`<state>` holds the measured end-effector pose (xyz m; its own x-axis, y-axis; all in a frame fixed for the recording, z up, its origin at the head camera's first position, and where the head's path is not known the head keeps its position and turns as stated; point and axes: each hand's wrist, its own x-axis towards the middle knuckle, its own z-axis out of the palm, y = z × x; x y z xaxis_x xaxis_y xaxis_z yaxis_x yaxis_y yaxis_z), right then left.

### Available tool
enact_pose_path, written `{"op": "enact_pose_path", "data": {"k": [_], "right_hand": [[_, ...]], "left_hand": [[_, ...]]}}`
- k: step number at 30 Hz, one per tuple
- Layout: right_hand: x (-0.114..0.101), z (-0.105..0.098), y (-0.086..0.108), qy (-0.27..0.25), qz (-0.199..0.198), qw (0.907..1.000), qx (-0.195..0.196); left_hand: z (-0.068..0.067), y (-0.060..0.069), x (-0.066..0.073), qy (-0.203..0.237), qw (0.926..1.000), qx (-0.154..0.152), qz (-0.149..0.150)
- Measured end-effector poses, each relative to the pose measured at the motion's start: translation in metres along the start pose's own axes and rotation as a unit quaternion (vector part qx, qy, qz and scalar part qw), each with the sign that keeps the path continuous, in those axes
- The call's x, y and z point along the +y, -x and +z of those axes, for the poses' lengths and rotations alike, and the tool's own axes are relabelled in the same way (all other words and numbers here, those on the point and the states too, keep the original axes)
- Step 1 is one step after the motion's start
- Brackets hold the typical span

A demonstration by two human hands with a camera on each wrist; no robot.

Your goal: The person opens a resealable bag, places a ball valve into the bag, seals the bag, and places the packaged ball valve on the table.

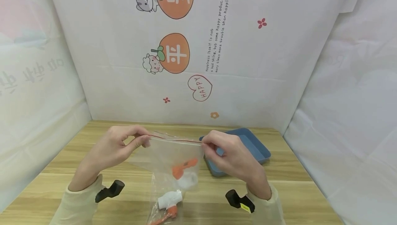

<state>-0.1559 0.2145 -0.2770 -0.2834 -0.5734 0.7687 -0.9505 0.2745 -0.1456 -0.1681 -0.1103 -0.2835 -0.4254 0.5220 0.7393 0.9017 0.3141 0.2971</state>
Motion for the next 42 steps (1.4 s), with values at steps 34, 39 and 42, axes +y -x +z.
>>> {"op": "enact_pose_path", "data": {"k": [34, 39, 42], "right_hand": [[-0.010, -0.051, 0.078, -0.087, 0.011, 0.9658, -0.244], [-0.013, -0.056, 0.084, -0.089, -0.011, 0.9564, -0.278], [-0.009, -0.059, 0.085, -0.103, 0.017, 0.9489, -0.298]], "left_hand": [[0.061, 0.013, 0.043, 0.094, 0.9543, -0.254, 0.126], [0.075, 0.018, 0.047, 0.087, 0.9487, -0.272, 0.135], [0.081, 0.019, 0.044, 0.066, 0.9526, -0.269, 0.126]]}}
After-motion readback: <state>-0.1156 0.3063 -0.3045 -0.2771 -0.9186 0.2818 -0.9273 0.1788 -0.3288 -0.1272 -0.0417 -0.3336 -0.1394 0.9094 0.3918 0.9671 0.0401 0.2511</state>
